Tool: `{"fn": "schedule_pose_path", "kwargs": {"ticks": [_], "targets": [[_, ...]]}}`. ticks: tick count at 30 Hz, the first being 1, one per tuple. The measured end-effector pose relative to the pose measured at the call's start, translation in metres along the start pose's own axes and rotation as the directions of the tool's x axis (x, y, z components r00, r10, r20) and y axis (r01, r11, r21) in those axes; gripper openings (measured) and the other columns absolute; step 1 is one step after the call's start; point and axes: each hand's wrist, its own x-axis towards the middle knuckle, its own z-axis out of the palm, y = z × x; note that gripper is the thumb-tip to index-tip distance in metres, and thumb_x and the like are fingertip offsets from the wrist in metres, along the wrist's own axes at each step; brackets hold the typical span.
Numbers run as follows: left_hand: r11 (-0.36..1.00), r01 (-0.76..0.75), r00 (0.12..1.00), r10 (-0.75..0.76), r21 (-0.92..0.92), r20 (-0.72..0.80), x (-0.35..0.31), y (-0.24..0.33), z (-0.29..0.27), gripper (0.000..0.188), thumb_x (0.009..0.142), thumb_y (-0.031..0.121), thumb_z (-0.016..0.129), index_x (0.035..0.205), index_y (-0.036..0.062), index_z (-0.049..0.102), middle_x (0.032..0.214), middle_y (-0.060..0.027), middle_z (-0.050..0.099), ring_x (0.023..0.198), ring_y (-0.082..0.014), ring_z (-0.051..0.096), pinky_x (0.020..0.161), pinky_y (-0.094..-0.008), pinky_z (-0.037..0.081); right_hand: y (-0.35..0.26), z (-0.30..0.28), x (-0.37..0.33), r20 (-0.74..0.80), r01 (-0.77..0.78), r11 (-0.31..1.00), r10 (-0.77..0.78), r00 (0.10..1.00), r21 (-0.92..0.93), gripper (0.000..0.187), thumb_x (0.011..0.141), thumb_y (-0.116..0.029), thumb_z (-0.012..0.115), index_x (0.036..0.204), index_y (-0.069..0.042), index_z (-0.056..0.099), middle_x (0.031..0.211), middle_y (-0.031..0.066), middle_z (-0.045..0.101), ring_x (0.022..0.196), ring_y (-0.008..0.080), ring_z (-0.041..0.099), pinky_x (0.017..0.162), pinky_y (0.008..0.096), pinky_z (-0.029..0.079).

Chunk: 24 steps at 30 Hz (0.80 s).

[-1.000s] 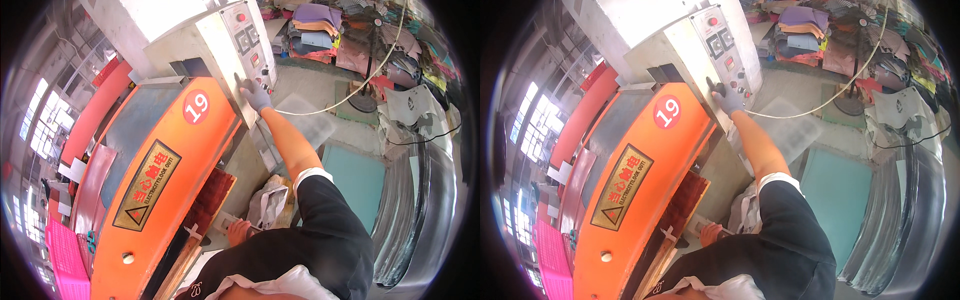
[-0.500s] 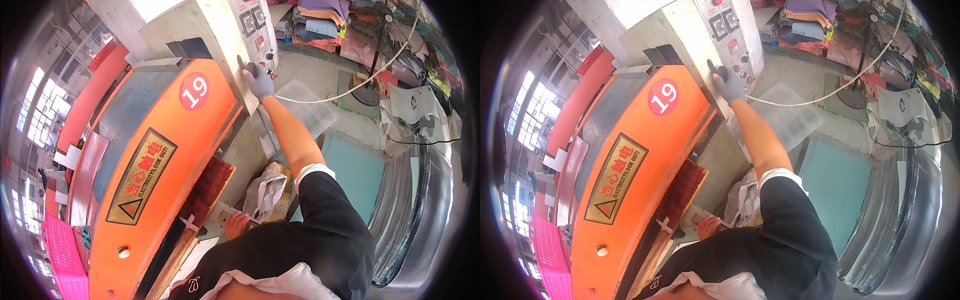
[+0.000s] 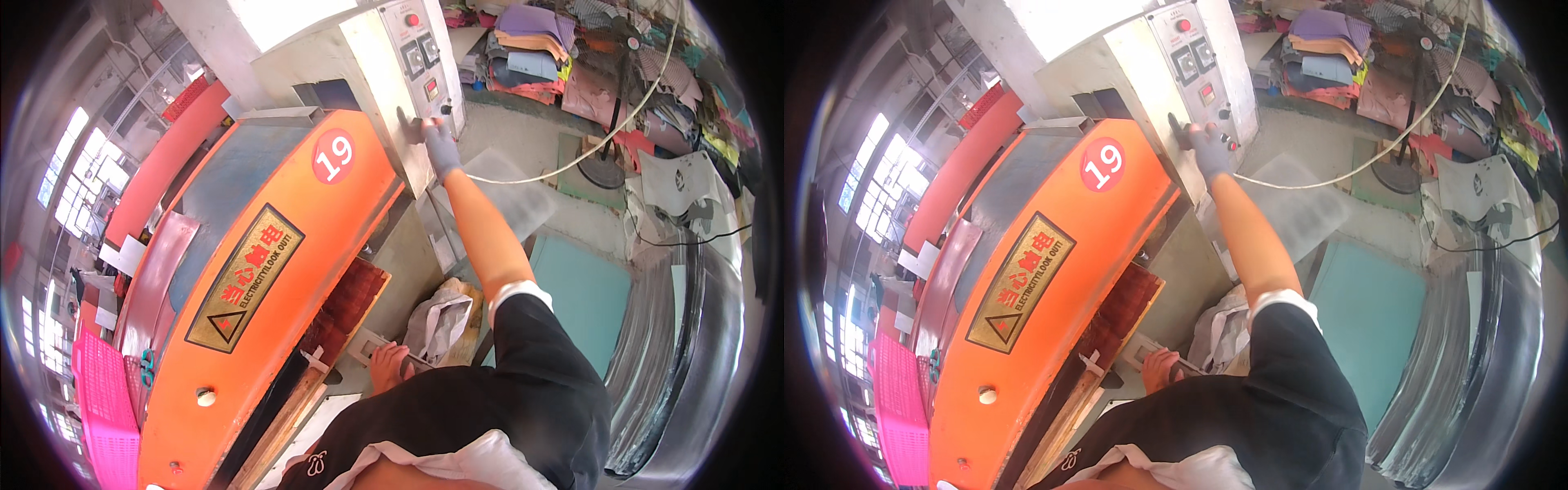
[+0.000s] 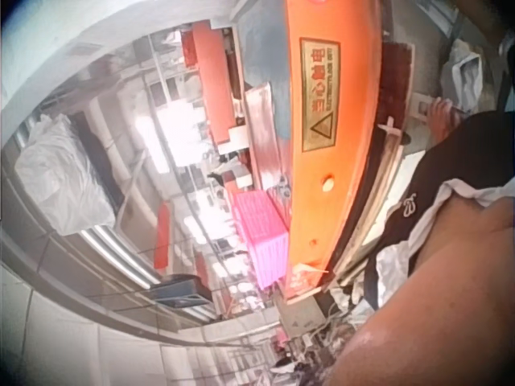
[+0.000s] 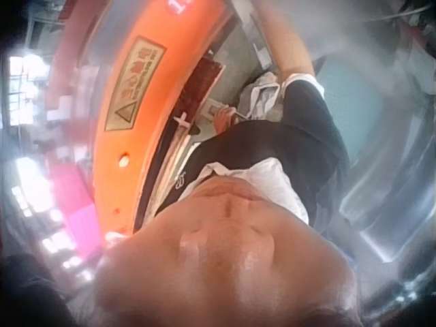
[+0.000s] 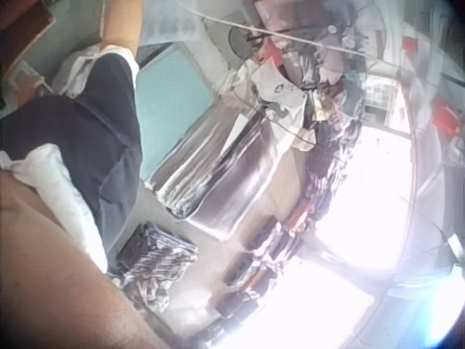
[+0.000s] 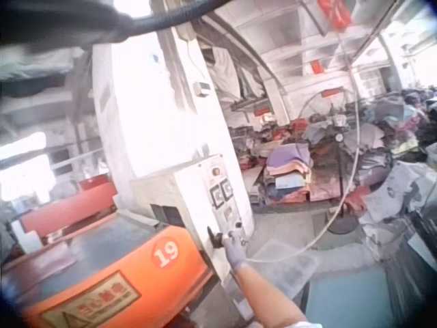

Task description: The person places a white sheet and a template on a heat press, closes the press, and operates the control panel. They then wipe the control panel with a tissue and reopen the press to remove the template.

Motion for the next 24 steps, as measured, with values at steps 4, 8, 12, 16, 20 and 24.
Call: {"fn": "schedule_pose_path", "kwargs": {"ticks": [4,8,12,16,20,24], "targets": [[0.999,0.012,1.000,-0.012,-0.049,-0.002,0.000,0.003,-0.001,0.038,0.068,0.017,0.060,0.104,0.0067,0.054,0.104,-0.0102,0.058,0.103,-0.0318,0.052,0.090,-0.0485,0.035,-0.021,-0.032,-0.070,0.458,-0.407,0.445,-0.006,0.889,0.797,0.063,0.086,-0.061,0.040,0.125,-0.012,0.047,0.119,0.0151,0.054,0.108,0.0353,0.050,0.092,0.0490,0.039],[0.998,0.044,0.999,-0.043,-0.043,0.029,0.000,0.006,-0.003,0.037,0.068,0.017,0.061,0.102,0.0066,0.056,0.105,-0.0092,0.058,0.107,-0.0305,0.051,0.094,-0.0491,0.033,-0.051,-0.056,-0.131,0.562,-0.463,0.324,-0.377,0.737,0.825,0.072,0.084,-0.067,0.033,0.129,-0.013,0.044,0.129,0.0167,0.048,0.116,0.0359,0.046,0.094,0.0485,0.039],[0.998,0.031,0.999,-0.029,-0.046,0.036,0.004,0.007,-0.006,0.036,0.068,0.015,0.060,0.102,0.0048,0.055,0.104,-0.0109,0.058,0.105,-0.0315,0.051,0.093,-0.0477,0.034,-0.076,-0.074,-0.165,0.565,-0.456,0.334,-0.445,0.695,0.825,0.072,0.085,-0.067,0.031,0.130,-0.013,0.044,0.132,0.0168,0.045,0.118,0.0365,0.044,0.096,0.0489,0.037],[0.999,0.023,0.999,-0.022,-0.034,0.025,0.006,0.012,-0.009,0.036,0.067,0.011,0.060,0.103,0.0029,0.054,0.102,-0.0132,0.057,0.102,-0.0341,0.051,0.091,-0.0472,0.036,-0.081,-0.083,-0.180,0.568,-0.455,0.347,-0.394,0.723,0.820,0.072,0.084,-0.067,0.032,0.129,-0.012,0.045,0.131,0.0174,0.046,0.117,0.0371,0.045,0.098,0.0487,0.035],[0.998,0.055,0.998,-0.054,-0.027,0.035,0.005,0.015,-0.011,0.037,0.068,0.010,0.060,0.104,0.0041,0.053,0.103,-0.0128,0.057,0.104,-0.0329,0.051,0.094,-0.0465,0.034,-0.061,-0.084,-0.189,0.587,-0.493,0.356,-0.237,0.774,0.794,0.072,0.084,-0.067,0.033,0.127,-0.010,0.045,0.129,0.0180,0.046,0.114,0.0377,0.046,0.097,0.0481,0.035],[0.996,0.075,0.997,-0.074,-0.036,0.037,0.003,0.013,-0.010,0.037,0.069,0.011,0.061,0.104,0.0051,0.053,0.104,-0.0120,0.056,0.106,-0.0316,0.051,0.096,-0.0464,0.033,-0.019,-0.095,-0.210,0.543,-0.505,0.449,0.051,0.838,0.737,0.068,0.085,-0.065,0.035,0.123,-0.010,0.046,0.125,0.0181,0.047,0.112,0.0370,0.047,0.095,0.0486,0.037]]}}
